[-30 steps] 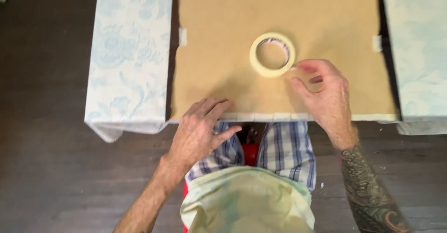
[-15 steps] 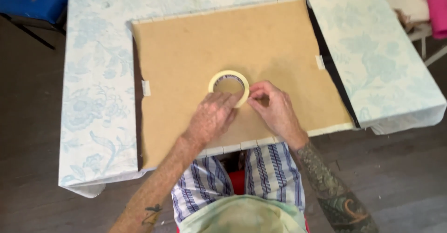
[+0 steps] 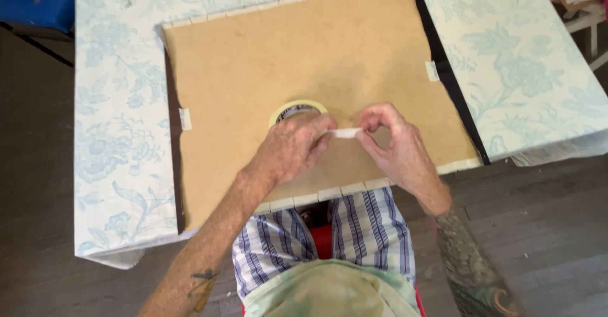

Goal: Applying small strips of masking tape to the edge of a board on a workbench.

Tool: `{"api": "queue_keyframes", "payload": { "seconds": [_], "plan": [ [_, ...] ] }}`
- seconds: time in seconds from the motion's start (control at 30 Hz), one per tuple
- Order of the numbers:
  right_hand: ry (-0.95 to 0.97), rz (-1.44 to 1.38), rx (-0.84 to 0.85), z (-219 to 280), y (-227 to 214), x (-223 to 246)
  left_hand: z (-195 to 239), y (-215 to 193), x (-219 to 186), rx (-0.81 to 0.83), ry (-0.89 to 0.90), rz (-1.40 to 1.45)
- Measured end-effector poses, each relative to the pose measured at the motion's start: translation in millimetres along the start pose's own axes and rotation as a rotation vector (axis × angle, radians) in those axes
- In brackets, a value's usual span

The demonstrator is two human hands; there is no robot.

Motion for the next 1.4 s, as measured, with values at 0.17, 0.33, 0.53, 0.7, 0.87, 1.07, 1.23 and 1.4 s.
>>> {"api": "queue_keyframes", "payload": {
  "seconds": [0.17, 0.33, 0.53, 0.7, 0.87, 1.07, 1.23, 1.4],
  "plan": [
    [-0.107, -0.026, -0.062, -4.1, 3.3, 13.4, -5.6, -4.0, -11.7, 0.027, -0.019, 0.029],
    [-0.096, -0.079, -0.099, -5.0, 14.1, 12.8, -3.9, -8.2, -17.6, 0.007, -0.044, 0.034],
    [-0.247, -0.085, -0.124, -0.5, 26.7, 10.6, -0.7, -19.1, -19.3, -0.027, -0.038, 0.055],
    [-0.398, -0.033, -0.248, 1.8, 43.6, 14.3, 3.4, -33.7, -16.9, -0.024, -0.065, 0.168],
    [-0.587, -0.013, -0.402, 17.7, 29.3, 73.9, 7.1, -33.0, 3.1, -0.075, -0.122, 0.171],
    [-0.595, -0.158, -0.235, 44.2, 32.7, 53.7, 0.0, 10.7, 17.6, -0.14, 0.183, -0.59],
    [-0.55, -0.11, -0.133, 56.6, 33.7, 79.5, -17.3, 49.0, 40.7, -0.205, 0.155, -0.715],
    [-0.608, -0.049, -0.097, 62.9, 31.3, 105.4, 19.3, -2.2, 4.8, -0.314, 0.084, -0.407]
  ]
}}
Point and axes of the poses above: each hand's wrist, its own z-axis away from the middle knuckle, its own y-axis out of the palm, x = y × z, the point moved 3 cm from there along -z, towards the middle knuckle, and after that the axes turned 3 degrees about -y, right-handed, at the moved point
